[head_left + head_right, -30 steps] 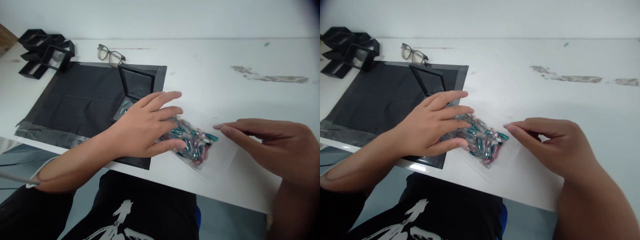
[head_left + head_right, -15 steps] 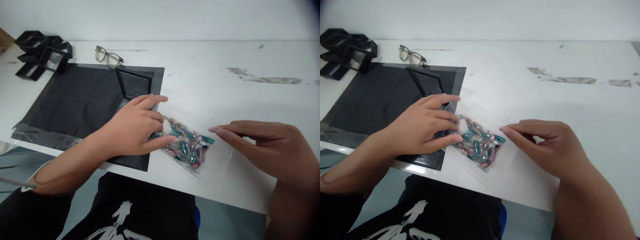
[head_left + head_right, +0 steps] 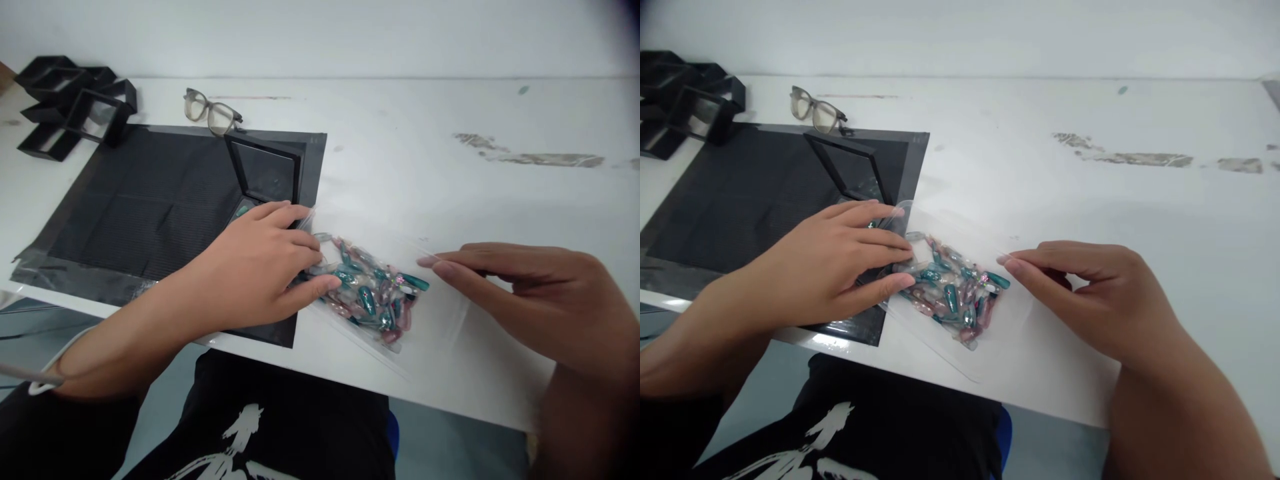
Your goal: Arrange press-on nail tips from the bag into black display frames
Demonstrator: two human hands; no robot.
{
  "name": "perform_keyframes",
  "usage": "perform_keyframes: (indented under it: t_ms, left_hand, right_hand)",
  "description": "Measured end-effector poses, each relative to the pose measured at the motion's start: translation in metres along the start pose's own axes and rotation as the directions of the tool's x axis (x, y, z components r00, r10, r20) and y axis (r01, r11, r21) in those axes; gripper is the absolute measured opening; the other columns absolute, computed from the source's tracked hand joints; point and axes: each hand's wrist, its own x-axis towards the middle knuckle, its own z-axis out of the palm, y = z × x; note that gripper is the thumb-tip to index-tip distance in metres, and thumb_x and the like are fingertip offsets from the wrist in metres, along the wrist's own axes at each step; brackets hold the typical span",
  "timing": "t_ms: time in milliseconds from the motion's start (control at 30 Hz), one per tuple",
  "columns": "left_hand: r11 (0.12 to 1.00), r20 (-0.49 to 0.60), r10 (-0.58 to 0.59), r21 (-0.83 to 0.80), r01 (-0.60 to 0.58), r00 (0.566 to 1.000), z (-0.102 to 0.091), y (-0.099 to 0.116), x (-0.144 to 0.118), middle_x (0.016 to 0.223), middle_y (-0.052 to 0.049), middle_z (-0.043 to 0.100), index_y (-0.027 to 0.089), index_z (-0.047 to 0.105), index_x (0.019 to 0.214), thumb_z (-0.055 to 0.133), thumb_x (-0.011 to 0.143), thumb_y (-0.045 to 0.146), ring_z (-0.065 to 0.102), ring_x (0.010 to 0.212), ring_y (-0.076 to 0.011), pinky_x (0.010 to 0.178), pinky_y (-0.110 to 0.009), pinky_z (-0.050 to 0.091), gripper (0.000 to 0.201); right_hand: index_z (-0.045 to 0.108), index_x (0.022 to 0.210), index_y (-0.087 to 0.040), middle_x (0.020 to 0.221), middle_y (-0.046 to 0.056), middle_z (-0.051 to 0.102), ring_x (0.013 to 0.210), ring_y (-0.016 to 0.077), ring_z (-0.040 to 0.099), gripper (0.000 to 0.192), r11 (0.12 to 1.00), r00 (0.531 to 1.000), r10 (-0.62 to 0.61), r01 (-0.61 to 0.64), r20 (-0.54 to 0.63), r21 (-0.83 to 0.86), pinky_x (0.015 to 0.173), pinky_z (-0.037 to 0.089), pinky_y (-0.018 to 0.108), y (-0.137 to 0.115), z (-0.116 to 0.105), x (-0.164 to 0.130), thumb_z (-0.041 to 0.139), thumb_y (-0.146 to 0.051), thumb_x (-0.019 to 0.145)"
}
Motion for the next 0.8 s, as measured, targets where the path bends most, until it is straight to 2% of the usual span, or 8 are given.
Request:
perform_keyframes:
  t_ms: [233, 300, 367, 467, 667, 800]
  left_hand:
    - [0.998, -0.164, -0.032, -0.062, 0.022, 0.986, -0.0037, -0.006, 0.0069, 0.099, 0.002, 0.079, 0.022, 0.079, 0.094, 0.054, 0.094, 0.033, 0.069, 0.11, -0.0242, 0.096, -0.041, 0.055, 0.027]
    - [0.997, -0.136, -0.03, -0.07, 0.021, 0.99, -0.0057, -0.0069, 0.0075, 0.098, 0.002, 0.079, 0.022, 0.079, 0.085, 0.056, 0.092, 0.034, 0.069, 0.11, -0.0249, 0.095, -0.041, 0.055, 0.027]
    - [0.997, -0.064, 0.007, -0.079, -0.012, 0.998, -0.0058, -0.0075, 0.0078, 0.096, 0.003, 0.08, 0.023, 0.079, 0.078, 0.054, 0.094, 0.036, 0.068, 0.109, -0.0252, 0.097, -0.042, 0.054, 0.033]
    - [0.995, 0.002, 0.057, -0.084, -0.057, 0.998, -0.0032, -0.0078, 0.0089, 0.098, 0.003, 0.08, 0.023, 0.081, 0.081, 0.05, 0.097, 0.035, 0.067, 0.107, -0.0247, 0.101, -0.042, 0.053, 0.037]
    - [0.993, 0.001, 0.075, -0.089, -0.074, 0.997, 0.0016, -0.0092, 0.0108, 0.105, 0.001, 0.079, 0.021, 0.08, 0.09, 0.054, 0.094, 0.035, 0.064, 0.11, -0.026, 0.093, -0.041, 0.056, 0.03]
    - [0.991, -0.051, 0.071, -0.114, -0.076, 0.996, 0.0023, -0.0104, 0.0101, 0.107, 0.0, 0.078, 0.019, 0.08, 0.094, 0.058, 0.091, 0.031, 0.065, 0.109, -0.0243, 0.099, -0.041, 0.054, 0.025]
  right_hand:
    - [0.078, 0.084, -0.038, 0.083, -0.007, 0.077, 0.056, 0.0108, 0.06, 0.008, 1.0, 1.0, -0.019, 0.019, 0.006, -0.01, 0.042, 0.043, 0.022, 0.0024, 0.0007, 0.0003, 0.07, -0.041, 0.086]
    - [0.077, 0.085, -0.038, 0.082, -0.007, 0.077, 0.055, 0.0103, 0.059, 0.008, 1.0, 1.0, -0.023, 0.023, 0.007, -0.013, 0.042, 0.043, 0.022, 0.0029, 0.0004, 0.0005, 0.07, -0.041, 0.086]
    - [0.077, 0.085, -0.039, 0.082, -0.007, 0.076, 0.055, 0.0102, 0.059, 0.008, 0.999, 0.999, -0.029, 0.029, 0.019, -0.019, 0.042, 0.043, 0.022, 0.003, -0.0001, 0.0005, 0.07, -0.041, 0.087]
    - [0.077, 0.084, -0.038, 0.082, -0.006, 0.076, 0.057, 0.0106, 0.06, 0.01, 0.999, 0.999, -0.037, 0.037, 0.023, -0.029, 0.042, 0.042, 0.023, 0.0021, -0.0009, 0.0004, 0.069, -0.042, 0.087]
    - [0.078, 0.085, -0.037, 0.084, -0.005, 0.077, 0.06, 0.0118, 0.062, 0.012, 0.999, 0.999, -0.027, 0.028, 0.027, -0.025, 0.044, 0.044, 0.023, 0.0018, -0.0019, 0.0001, 0.069, -0.044, 0.087]
    - [0.079, 0.086, -0.035, 0.084, -0.003, 0.077, 0.063, 0.0138, 0.065, 0.013, 1.0, 1.0, -0.014, 0.014, 0.012, -0.025, 0.045, 0.045, 0.025, 0.0042, -0.0016, -0.0008, 0.07, -0.044, 0.085]
